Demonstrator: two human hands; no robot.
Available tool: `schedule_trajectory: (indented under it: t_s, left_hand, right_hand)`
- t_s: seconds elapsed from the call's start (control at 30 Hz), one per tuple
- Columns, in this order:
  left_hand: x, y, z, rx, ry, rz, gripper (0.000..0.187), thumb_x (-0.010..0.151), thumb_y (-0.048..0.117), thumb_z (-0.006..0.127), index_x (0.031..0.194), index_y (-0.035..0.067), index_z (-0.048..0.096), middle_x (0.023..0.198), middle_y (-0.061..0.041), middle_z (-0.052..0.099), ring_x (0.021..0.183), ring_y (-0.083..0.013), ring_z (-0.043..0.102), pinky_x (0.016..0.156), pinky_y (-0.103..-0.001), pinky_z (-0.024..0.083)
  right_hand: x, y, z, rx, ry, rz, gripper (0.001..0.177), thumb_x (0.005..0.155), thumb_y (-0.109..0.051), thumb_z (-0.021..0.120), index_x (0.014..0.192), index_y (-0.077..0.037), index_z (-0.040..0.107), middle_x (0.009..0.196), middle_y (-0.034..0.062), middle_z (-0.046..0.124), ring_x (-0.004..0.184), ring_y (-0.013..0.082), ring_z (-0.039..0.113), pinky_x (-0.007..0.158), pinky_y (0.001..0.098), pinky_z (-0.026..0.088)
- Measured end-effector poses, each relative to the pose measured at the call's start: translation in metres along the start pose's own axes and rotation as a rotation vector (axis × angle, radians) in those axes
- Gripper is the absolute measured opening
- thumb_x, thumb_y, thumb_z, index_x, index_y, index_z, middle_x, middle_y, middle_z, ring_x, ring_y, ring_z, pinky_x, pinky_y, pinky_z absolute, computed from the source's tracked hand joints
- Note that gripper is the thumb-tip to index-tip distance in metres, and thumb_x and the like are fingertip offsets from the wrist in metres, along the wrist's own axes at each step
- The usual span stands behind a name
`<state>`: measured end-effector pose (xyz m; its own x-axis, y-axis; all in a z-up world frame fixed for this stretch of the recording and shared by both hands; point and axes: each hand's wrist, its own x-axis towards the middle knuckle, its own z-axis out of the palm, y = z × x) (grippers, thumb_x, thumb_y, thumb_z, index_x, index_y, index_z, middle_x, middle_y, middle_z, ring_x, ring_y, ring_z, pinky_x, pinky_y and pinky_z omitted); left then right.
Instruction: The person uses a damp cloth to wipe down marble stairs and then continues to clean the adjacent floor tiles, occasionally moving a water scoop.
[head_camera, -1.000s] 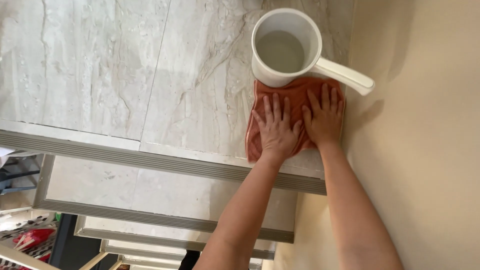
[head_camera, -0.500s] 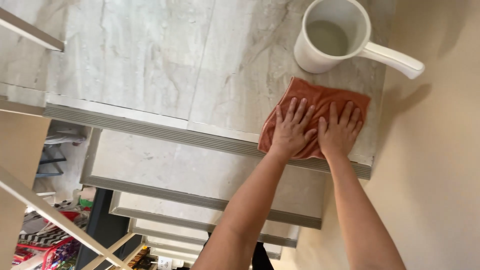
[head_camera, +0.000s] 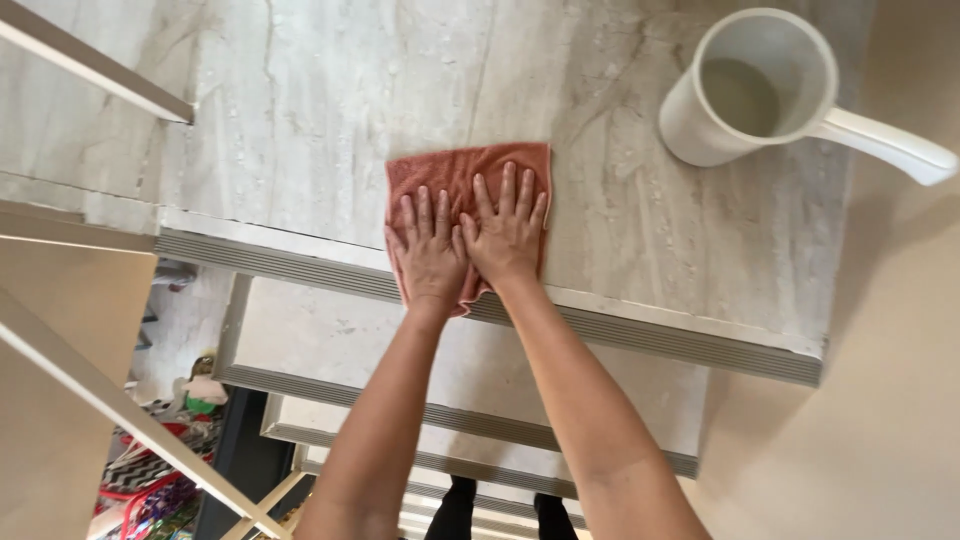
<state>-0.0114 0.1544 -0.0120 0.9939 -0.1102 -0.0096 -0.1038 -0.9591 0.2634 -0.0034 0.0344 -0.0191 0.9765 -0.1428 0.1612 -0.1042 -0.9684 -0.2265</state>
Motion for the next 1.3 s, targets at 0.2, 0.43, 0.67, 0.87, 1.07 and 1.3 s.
schedule_trajectory:
  t_s: [0.2,0.43,0.67,0.87,1.07,1.3]
  left_hand:
    - [0.004,0.006,0.005,-0.028,-0.003,-0.077,0.063,0.103,0.038,0.038,0.164,0.031,0.021,0.174,0.0,0.01,0.159,-0.0304,0.0,0.121,-0.071,0.006]
    - [0.001,0.014,-0.003,0.049,-0.074,-0.107,0.064,0.104,0.052,0.029,0.164,0.032,0.022,0.174,-0.001,0.007,0.159,-0.029,-0.005,0.122,-0.069,0.002]
    - [-0.037,0.115,0.018,0.038,-0.055,0.045,0.072,0.101,0.058,0.038,0.163,0.024,0.026,0.172,-0.013,0.01,0.158,-0.0388,0.002,0.118,-0.076,0.009]
    - [-0.067,0.252,0.039,-0.076,-0.047,0.198,0.072,0.099,0.054,0.05,0.161,0.023,0.032,0.171,-0.014,0.018,0.158,-0.0385,0.008,0.119,-0.074,0.01]
    - [-0.083,0.327,0.079,-0.115,-0.108,0.285,0.074,0.099,0.057,0.047,0.163,0.025,0.028,0.174,-0.011,0.011,0.161,-0.0353,0.001,0.122,-0.074,0.002]
    - [-0.082,0.3,0.09,-0.08,-0.148,0.395,0.069,0.101,0.066,0.038,0.163,0.037,0.027,0.175,-0.001,0.011,0.162,-0.0298,0.0,0.126,-0.067,0.0]
  right_hand:
    - [0.017,0.006,0.008,0.002,-0.012,-0.077,0.07,0.096,-0.061,0.052,0.16,-0.036,0.038,0.171,0.0157,0.021,0.156,0.0459,0.012,0.121,0.0687,0.014]
    - [0.001,0.035,0.021,0.038,0.113,-0.179,0.064,0.1,-0.059,0.053,0.159,-0.037,0.04,0.169,0.0127,0.028,0.154,0.0424,0.024,0.12,0.064,0.023]
    - [-0.054,0.148,-0.034,0.012,0.068,-0.142,0.058,0.103,-0.056,0.048,0.157,-0.037,0.043,0.168,0.0098,0.031,0.153,0.0402,0.027,0.118,0.0633,0.026]
    - [-0.094,0.289,-0.08,-0.108,0.104,-0.054,0.058,0.102,-0.052,0.053,0.158,-0.035,0.045,0.164,0.0149,0.038,0.149,0.0452,0.033,0.111,0.0685,0.035]
    - [-0.122,0.38,-0.093,-0.201,0.132,0.003,0.055,0.108,-0.049,0.05,0.156,-0.023,0.055,0.164,0.0207,0.04,0.149,0.0469,0.032,0.11,0.0689,0.034]
    - [-0.117,0.371,-0.101,-0.114,-0.005,0.113,0.055,0.111,-0.05,0.045,0.156,-0.019,0.054,0.173,0.0186,0.024,0.156,0.0467,0.014,0.115,0.0758,0.02]
